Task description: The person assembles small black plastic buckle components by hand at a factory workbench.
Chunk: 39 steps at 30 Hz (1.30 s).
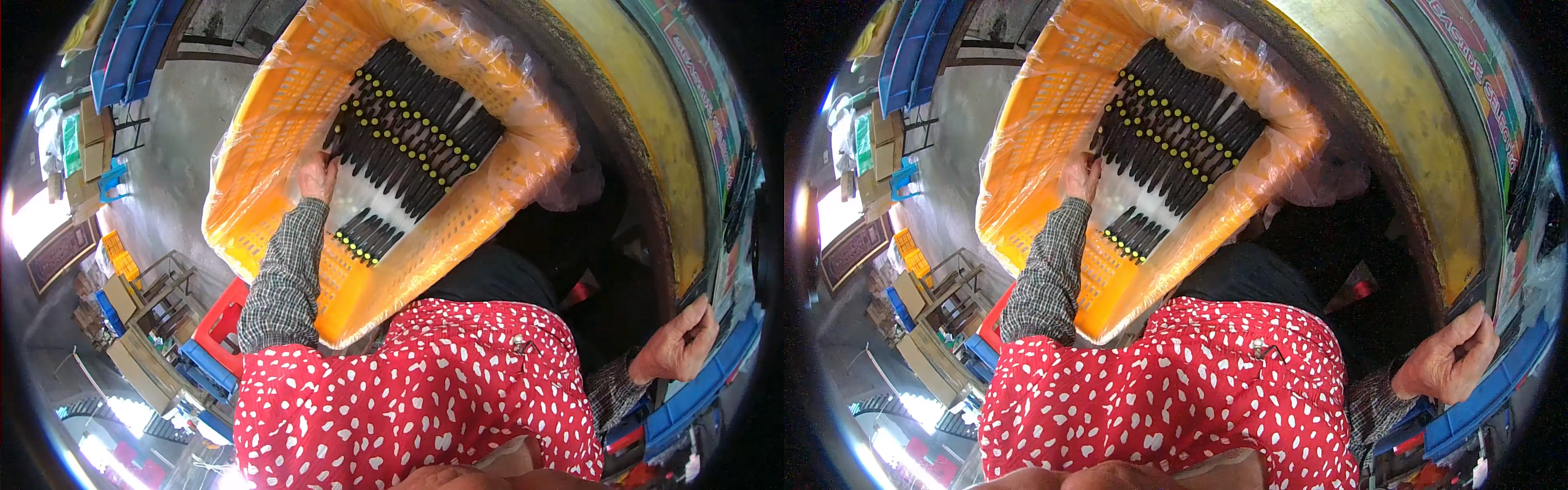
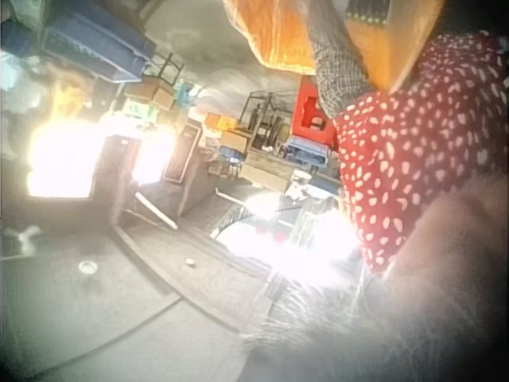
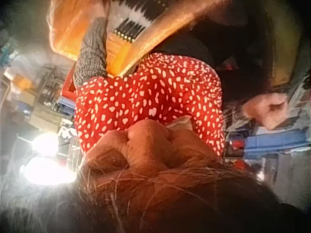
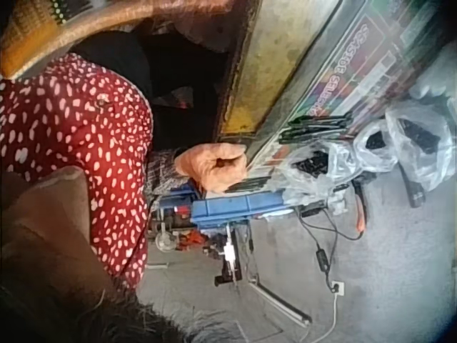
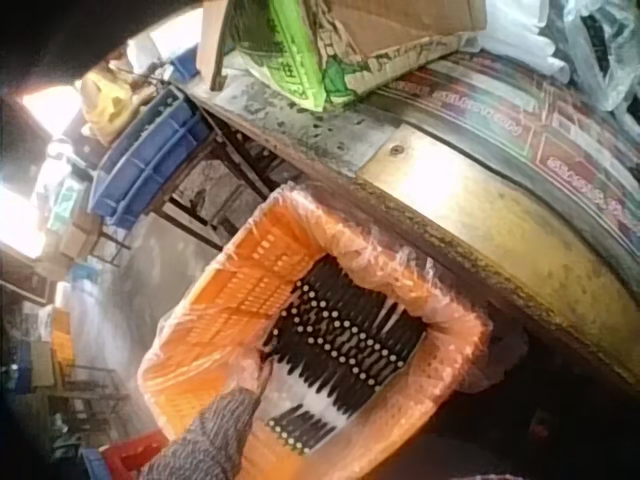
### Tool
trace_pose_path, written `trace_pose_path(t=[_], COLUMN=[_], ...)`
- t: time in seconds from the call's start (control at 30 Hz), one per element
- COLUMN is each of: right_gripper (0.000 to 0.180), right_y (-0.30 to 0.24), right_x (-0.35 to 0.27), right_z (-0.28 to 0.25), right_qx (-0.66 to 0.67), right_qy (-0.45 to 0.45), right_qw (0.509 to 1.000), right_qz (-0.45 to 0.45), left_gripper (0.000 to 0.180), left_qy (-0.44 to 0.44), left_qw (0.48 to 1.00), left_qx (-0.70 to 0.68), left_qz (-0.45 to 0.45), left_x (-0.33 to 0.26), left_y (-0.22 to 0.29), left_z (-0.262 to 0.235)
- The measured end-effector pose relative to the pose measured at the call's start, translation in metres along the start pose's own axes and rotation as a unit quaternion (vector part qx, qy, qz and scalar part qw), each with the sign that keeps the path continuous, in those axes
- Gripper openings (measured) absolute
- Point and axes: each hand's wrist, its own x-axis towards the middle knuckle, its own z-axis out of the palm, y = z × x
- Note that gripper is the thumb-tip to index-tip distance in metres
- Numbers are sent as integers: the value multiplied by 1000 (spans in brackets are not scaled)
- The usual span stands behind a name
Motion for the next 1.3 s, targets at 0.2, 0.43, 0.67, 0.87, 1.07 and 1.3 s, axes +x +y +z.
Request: trace_pose_path(t=[0.2, 0.43, 0.67, 0.87, 1.07, 1.3], right_gripper=[9, 10, 9, 9, 10, 9], right_y=[0, 4, 0, -3, -3, -3], right_x=[-2, -2, -2, 1, 0, 0], right_z=[2, 8, 7, 8, 6, 6], right_qx=[20, 23, 26, 16, 13, 1], right_qy=[-6, 20, 18, 14, 19, 19], right_qw=[1000, 999, 1000, 1000, 1000, 1000], right_qz=[-1, -30, 3, -20, 5, -7], left_gripper=[19, 23, 46, 69, 68, 46], left_qy=[-55, -136, -19, -61, -31, 42], left_qw=[996, 986, 990, 979, 985, 996], left_qx=[42, 62, 113, 185, 142, 44], left_qz=[51, 75, 81, 57, 95, 65], left_x=[-33, -43, 5, 24, 44, 54], left_y=[-14, -8, 11, 40, 22, 8], left_z=[4, 2, 15, 39, 47, 44])
